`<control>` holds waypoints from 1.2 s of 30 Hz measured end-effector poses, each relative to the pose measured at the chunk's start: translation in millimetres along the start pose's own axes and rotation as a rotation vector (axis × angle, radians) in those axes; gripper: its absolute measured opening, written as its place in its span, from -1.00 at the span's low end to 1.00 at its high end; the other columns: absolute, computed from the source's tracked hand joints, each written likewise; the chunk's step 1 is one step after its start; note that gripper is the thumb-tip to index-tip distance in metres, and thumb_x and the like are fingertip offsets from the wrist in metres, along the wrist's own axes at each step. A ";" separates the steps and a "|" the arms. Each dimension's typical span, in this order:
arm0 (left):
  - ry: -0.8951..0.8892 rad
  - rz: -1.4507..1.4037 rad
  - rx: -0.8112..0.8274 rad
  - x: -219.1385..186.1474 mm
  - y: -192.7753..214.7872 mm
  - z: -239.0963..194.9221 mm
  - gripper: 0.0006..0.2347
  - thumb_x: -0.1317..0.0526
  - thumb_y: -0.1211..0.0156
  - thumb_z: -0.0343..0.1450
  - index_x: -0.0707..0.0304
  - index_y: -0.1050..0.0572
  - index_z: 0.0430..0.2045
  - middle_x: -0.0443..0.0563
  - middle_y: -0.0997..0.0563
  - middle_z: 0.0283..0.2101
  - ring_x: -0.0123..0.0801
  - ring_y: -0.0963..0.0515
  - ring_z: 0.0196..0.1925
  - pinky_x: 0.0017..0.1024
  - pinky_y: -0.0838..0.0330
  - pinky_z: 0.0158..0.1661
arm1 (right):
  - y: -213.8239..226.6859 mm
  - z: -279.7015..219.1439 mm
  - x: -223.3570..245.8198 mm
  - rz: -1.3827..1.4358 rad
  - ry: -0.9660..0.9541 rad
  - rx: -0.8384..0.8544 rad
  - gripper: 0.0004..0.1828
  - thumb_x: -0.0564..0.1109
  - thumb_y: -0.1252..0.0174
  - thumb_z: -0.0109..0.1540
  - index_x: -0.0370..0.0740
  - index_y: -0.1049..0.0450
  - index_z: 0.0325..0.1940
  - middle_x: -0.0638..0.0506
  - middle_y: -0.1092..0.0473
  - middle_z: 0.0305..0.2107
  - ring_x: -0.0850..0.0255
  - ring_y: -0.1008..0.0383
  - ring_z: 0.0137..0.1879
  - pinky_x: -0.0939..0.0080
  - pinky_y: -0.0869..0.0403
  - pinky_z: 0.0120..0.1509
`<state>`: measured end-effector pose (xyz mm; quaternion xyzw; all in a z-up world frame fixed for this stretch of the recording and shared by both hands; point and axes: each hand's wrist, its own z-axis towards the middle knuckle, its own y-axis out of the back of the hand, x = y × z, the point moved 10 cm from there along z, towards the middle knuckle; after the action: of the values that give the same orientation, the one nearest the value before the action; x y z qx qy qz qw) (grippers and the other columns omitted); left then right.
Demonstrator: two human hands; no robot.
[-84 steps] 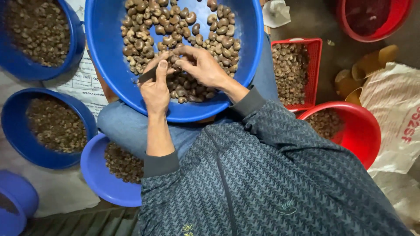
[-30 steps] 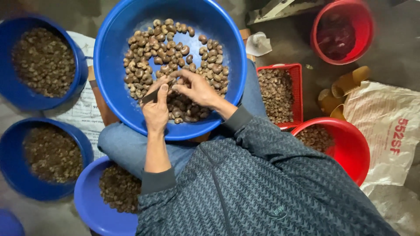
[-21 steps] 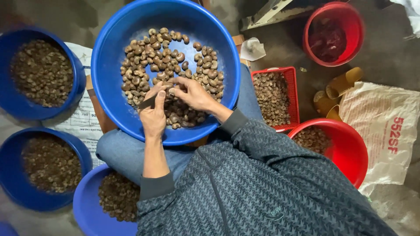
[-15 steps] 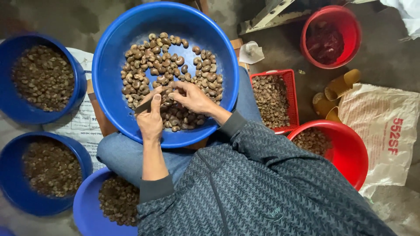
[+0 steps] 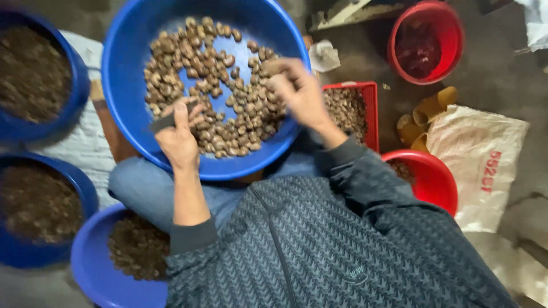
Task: The person sits on the floor and uses a small knife to peel the skin off cashew nuts. They pick up nuts from a large blue basin, peel them, and drop the processed nuts into a red basket.
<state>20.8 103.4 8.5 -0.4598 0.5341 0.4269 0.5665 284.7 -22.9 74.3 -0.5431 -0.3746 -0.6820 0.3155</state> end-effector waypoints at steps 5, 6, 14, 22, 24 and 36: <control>0.227 -0.092 -0.013 7.8 3.2 -7.0 -0.80 0.25 -0.10 0.56 0.46 -0.53 -0.08 0.14 -0.70 -0.12 -0.28 -0.75 -0.17 -0.50 -0.68 -0.23 | 114.3 -28.3 -85.0 -0.123 -0.259 -0.150 -0.73 -0.20 -0.10 0.34 -0.25 -0.44 0.13 0.04 -0.47 -0.39 0.36 -0.33 -0.43 0.42 -0.37 -0.35; 0.178 -0.094 0.009 3.2 1.6 -4.1 -0.80 0.25 -0.11 0.56 0.47 -0.53 -0.08 0.14 -0.70 -0.13 -0.27 -0.76 -0.16 -0.49 -0.68 -0.24 | 138.0 -38.1 -110.5 -0.193 -0.353 -0.192 -0.70 -0.13 -0.14 0.36 -0.25 -0.46 0.16 0.11 -0.44 -0.40 0.43 -0.25 -0.46 0.47 -0.27 -0.39; 0.133 -0.116 -0.046 -2.4 9.4 -7.7 -0.74 0.20 -0.19 0.54 0.48 -0.55 -0.03 0.18 -0.72 -0.13 -0.22 -0.79 -0.15 -0.56 -0.67 -0.27 | 264.2 -191.2 -325.1 -0.285 -0.771 -0.285 -0.68 -0.10 -0.23 0.29 -0.31 -0.49 0.08 -0.04 -0.50 -0.35 0.28 -0.47 -0.43 0.34 -0.50 -0.36; 0.099 -0.083 -0.041 10.0 7.5 -7.6 -0.79 0.21 -0.18 0.54 0.36 -0.59 -0.04 0.13 -0.74 -0.16 -0.20 -0.82 -0.14 -0.52 -0.72 -0.29 | 238.1 -137.6 -253.6 -0.831 -0.383 -0.194 -0.47 -0.01 -0.25 0.25 -0.41 -0.37 0.19 -0.33 -0.46 -0.01 -0.18 -0.47 0.03 0.00 -0.41 0.18; 0.088 -0.089 -0.030 11.5 6.2 -6.2 -0.79 0.19 -0.19 0.54 0.35 -0.59 -0.05 0.11 -0.74 -0.18 -0.25 -0.81 -0.18 -0.53 -0.70 -0.31 | 174.6 -82.6 -145.5 -0.753 -0.097 -0.176 -0.57 -0.17 -0.14 0.35 -0.43 -0.33 0.25 -0.29 -0.40 0.14 -0.15 -0.40 0.22 0.03 -0.32 0.32; 0.149 -0.013 -0.004 13.1 0.8 -8.5 -0.76 0.17 -0.18 0.51 0.38 -0.59 -0.07 0.07 -0.73 -0.18 -0.30 -0.80 -0.21 -0.53 -0.66 -0.33 | -128.3 -12.9 16.0 -0.907 0.583 0.621 -0.57 -0.20 -0.36 0.18 -0.21 -0.44 0.11 -0.06 -0.43 -0.19 0.01 -0.52 -0.30 0.09 -0.49 -0.30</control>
<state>19.1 95.1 -4.7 -0.4950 0.5708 0.3890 0.5271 167.3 32.5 66.7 -0.0042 -0.6474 -0.7275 0.2271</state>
